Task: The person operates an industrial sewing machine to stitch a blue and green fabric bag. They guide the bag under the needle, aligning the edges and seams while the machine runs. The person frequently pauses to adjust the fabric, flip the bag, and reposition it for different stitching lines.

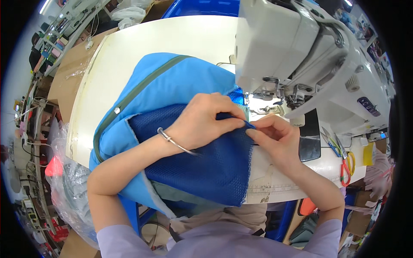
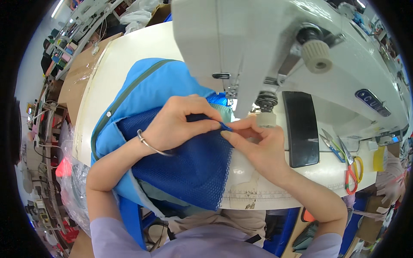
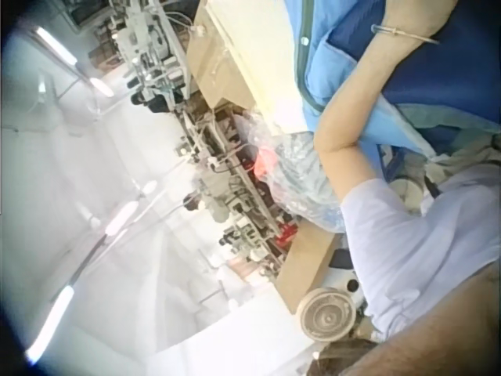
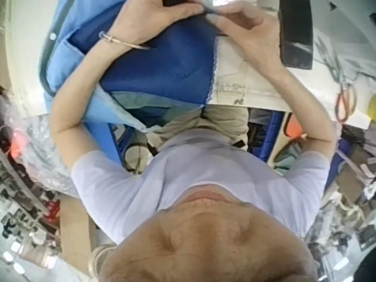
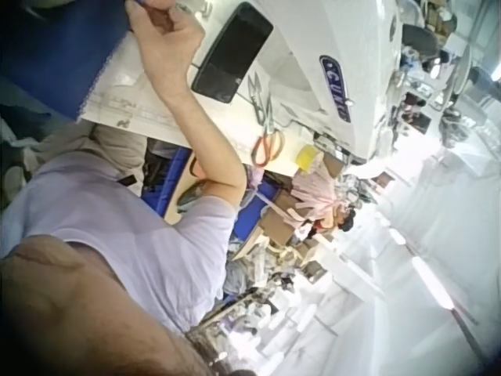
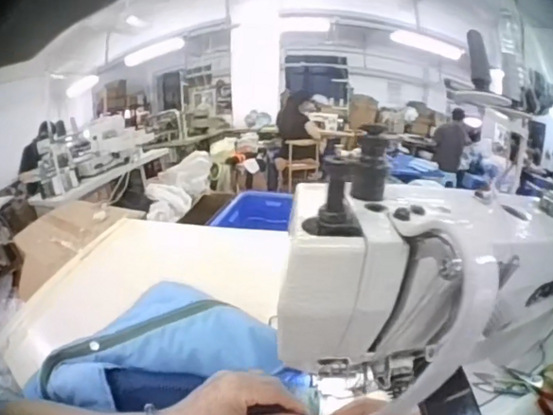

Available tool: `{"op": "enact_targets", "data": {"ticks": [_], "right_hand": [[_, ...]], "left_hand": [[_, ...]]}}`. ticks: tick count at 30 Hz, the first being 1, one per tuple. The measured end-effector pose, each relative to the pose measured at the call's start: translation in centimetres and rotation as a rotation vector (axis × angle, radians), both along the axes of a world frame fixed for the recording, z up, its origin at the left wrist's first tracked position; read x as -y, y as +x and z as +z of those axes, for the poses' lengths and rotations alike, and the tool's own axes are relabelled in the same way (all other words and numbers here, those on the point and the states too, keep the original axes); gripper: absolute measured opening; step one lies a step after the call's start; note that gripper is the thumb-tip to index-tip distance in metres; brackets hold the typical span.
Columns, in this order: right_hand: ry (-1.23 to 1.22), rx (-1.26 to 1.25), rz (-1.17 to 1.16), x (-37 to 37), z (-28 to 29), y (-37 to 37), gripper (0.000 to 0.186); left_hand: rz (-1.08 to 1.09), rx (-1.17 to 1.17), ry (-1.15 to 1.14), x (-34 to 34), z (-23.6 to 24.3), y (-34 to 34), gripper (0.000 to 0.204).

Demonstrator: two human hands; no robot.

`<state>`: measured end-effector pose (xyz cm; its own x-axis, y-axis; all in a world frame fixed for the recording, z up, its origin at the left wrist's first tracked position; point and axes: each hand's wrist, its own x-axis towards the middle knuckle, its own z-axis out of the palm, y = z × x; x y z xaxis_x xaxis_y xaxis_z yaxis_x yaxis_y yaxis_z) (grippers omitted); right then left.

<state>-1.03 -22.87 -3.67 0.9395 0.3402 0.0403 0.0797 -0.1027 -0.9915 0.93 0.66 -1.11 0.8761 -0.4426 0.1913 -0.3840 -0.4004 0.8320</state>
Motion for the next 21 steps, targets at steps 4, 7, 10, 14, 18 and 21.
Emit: {"op": "enact_targets", "data": {"ticks": [4,7,10,14,18,21], "right_hand": [[-0.250,0.517,0.086,0.2,0.1,0.6,0.011],[-0.417,0.918,0.177,-0.4,-0.4,0.4,0.017],[-0.519,1.124,0.211,-0.6,-0.5,-0.1,0.023],[-0.500,1.099,0.211,-0.3,-1.3,-0.8,0.025],[-0.501,1.102,0.230,-0.2,-1.8,-0.8,0.027],[-0.471,1.098,0.264,0.0,-1.8,-1.8,0.027]], "left_hand": [[0.063,-0.218,0.002,-1.4,1.8,0.8,0.013],[0.095,-0.113,0.124,-0.9,2.6,1.6,0.014],[0.081,0.082,0.155,-0.4,0.7,3.1,0.014],[0.081,0.229,0.241,-0.3,-1.4,3.7,0.013],[0.135,-0.126,0.185,0.2,-0.1,3.5,0.012],[0.030,0.121,0.320,-0.2,-0.6,2.2,0.011]]}}
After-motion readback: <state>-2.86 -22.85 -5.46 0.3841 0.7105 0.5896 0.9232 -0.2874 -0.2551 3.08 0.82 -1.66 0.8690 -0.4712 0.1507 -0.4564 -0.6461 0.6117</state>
